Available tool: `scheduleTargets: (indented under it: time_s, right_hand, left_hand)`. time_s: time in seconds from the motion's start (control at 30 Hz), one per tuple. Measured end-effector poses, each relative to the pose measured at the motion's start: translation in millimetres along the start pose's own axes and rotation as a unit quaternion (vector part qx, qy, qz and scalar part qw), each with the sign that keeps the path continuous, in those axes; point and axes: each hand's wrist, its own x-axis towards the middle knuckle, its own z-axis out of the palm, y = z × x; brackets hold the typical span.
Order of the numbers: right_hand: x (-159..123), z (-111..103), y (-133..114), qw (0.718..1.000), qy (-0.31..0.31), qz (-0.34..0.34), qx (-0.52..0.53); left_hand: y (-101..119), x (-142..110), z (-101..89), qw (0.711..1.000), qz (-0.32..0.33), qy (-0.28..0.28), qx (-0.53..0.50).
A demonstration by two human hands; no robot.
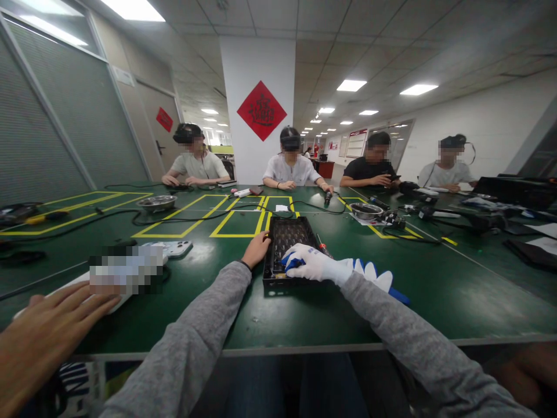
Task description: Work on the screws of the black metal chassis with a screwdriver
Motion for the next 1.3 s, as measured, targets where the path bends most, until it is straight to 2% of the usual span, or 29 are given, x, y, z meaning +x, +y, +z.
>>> scheduleTargets:
  time_s: [0.27,0.6,0.73,0.87,1.2,1.3]
  right_hand:
    - [-1.4,1.5,2.2,0.998,0.021,0.047,0.039]
    - [-0.3,3.7,5.7,1.000,0.020,0.004,-0.006]
    - [-1.1,3.2,4.3,1.000,0.014,0.013,0.010]
    - [-1.2,3.5,4.5,0.998,0.036,0.042,0.029]
    - [-0.6,3.7,7.1,1.000,0.018,0.005,0.003]
    - [-1.5,3.8,6.3,0.999,0.020,0.025,0.025]
  left_hand:
    - [2.1,-0.8,-1.3,1.000,0.001,0.005,0.003]
    - [-0.6,1.3,0.4,1.000,0.001,0.002,0.009]
    - [-0.9,0.7,0.4,1.000,0.003,0.003,0.009]
    - [-0.4,0.3,0.0,1.000,0.003,0.002,0.009]
    - [-0.6,0.2,-0.4,1.000,0.001,-0.002,0.005]
    - [-0.4,-0.4,-1.2,1.000,0.004,-0.003,0.005]
